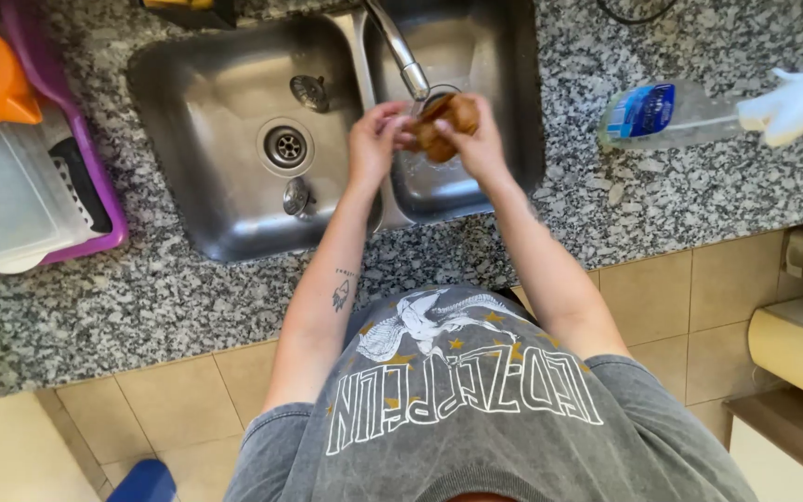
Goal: Flip burger patties on a grill, wipe the counter, and clean the kitchen sink using spray and a sponge.
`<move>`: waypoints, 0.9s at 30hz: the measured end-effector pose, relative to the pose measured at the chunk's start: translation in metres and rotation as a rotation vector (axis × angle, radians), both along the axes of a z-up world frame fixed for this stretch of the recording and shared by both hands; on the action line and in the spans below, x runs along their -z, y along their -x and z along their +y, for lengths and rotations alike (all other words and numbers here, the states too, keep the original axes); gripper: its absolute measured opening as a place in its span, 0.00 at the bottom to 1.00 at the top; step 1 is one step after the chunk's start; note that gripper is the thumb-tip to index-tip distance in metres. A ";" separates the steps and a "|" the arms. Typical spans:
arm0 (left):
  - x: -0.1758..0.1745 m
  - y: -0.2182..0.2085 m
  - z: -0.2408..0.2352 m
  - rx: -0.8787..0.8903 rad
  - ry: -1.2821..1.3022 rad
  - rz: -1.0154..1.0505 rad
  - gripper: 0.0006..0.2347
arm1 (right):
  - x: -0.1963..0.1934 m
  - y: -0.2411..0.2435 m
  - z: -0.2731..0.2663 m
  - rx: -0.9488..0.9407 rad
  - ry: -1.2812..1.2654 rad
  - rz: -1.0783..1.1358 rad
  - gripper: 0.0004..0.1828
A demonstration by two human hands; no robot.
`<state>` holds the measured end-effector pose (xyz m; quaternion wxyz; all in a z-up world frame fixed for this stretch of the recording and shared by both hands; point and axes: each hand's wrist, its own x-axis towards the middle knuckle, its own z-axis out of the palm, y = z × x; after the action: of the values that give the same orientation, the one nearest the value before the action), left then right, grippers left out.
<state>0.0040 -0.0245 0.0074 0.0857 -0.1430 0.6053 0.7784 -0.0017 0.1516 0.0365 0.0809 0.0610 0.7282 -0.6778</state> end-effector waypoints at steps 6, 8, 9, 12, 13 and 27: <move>-0.047 -0.048 -0.069 0.034 0.692 0.042 0.07 | 0.046 0.068 0.037 -0.005 -0.537 0.053 0.34; -0.044 -0.073 -0.086 0.094 0.880 0.008 0.06 | 0.084 0.097 0.037 -0.043 -0.607 0.129 0.39; -0.037 -0.088 -0.093 0.093 0.960 0.017 0.06 | 0.116 0.112 0.036 -0.122 -0.720 -0.001 0.38; -0.036 -0.121 -0.100 0.096 1.061 0.016 0.07 | 0.165 0.121 0.006 -0.135 -1.006 -0.063 0.31; -0.040 -0.131 -0.102 0.094 1.089 0.013 0.07 | 0.172 0.119 -0.012 -0.064 -1.173 0.021 0.24; -0.041 -0.140 -0.101 -0.033 1.305 0.227 0.03 | 0.152 0.211 0.076 -1.023 -1.830 1.343 0.09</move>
<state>0.1443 -0.1250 0.0485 -0.0949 -0.0919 0.9556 0.2634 -0.2129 0.2271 -0.1155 -0.1249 -0.5539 0.7703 0.2902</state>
